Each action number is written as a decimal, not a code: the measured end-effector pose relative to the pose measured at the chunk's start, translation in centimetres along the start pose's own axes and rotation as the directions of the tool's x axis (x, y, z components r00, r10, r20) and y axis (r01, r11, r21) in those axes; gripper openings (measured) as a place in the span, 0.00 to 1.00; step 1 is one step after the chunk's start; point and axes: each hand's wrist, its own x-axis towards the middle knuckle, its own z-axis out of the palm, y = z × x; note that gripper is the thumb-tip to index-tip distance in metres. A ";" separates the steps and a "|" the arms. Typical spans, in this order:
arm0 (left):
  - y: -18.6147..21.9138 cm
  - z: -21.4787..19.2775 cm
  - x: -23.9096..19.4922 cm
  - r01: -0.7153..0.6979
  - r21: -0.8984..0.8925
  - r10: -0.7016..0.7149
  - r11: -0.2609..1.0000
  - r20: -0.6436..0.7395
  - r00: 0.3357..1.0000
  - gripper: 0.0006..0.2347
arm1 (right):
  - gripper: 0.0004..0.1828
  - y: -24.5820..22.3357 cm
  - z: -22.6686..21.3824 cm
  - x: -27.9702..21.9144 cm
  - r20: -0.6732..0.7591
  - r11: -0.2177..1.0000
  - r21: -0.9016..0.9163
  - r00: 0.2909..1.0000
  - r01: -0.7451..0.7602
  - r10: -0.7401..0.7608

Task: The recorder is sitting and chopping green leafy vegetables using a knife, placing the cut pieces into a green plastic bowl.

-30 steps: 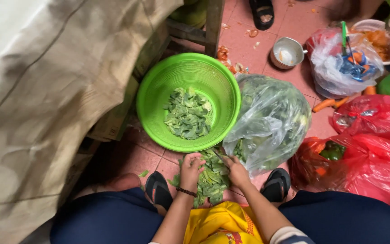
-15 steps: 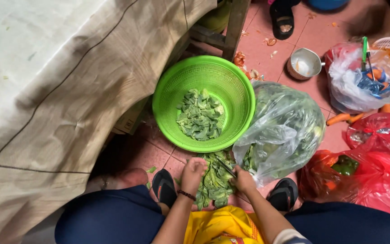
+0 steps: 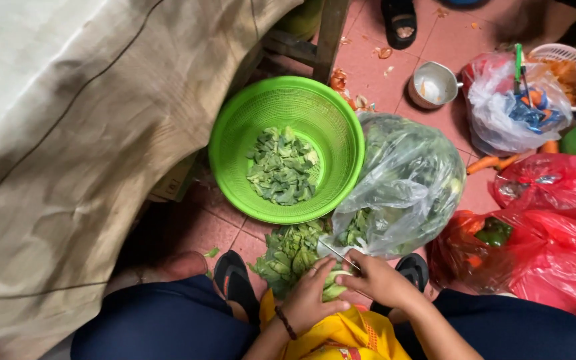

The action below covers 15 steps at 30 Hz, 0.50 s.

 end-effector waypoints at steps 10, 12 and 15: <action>-3.4 -1.0 2.0 0.302 -0.149 -0.326 0.942 -0.176 0.929 0.18 | 0.24 -0.2 3.6 1.0 -0.224 0.874 0.486 0.970 0.028 0.094; -5.0 -0.6 2.1 0.315 -0.170 -0.345 0.934 -0.197 0.918 0.18 | 0.25 -1.5 3.6 1.0 -0.209 0.923 0.384 0.975 0.015 0.070; -5.6 -0.6 3.2 0.350 -0.139 -0.373 0.926 -0.218 0.902 0.20 | 0.28 -3.0 3.1 1.2 -0.168 0.947 0.317 0.986 0.041 0.013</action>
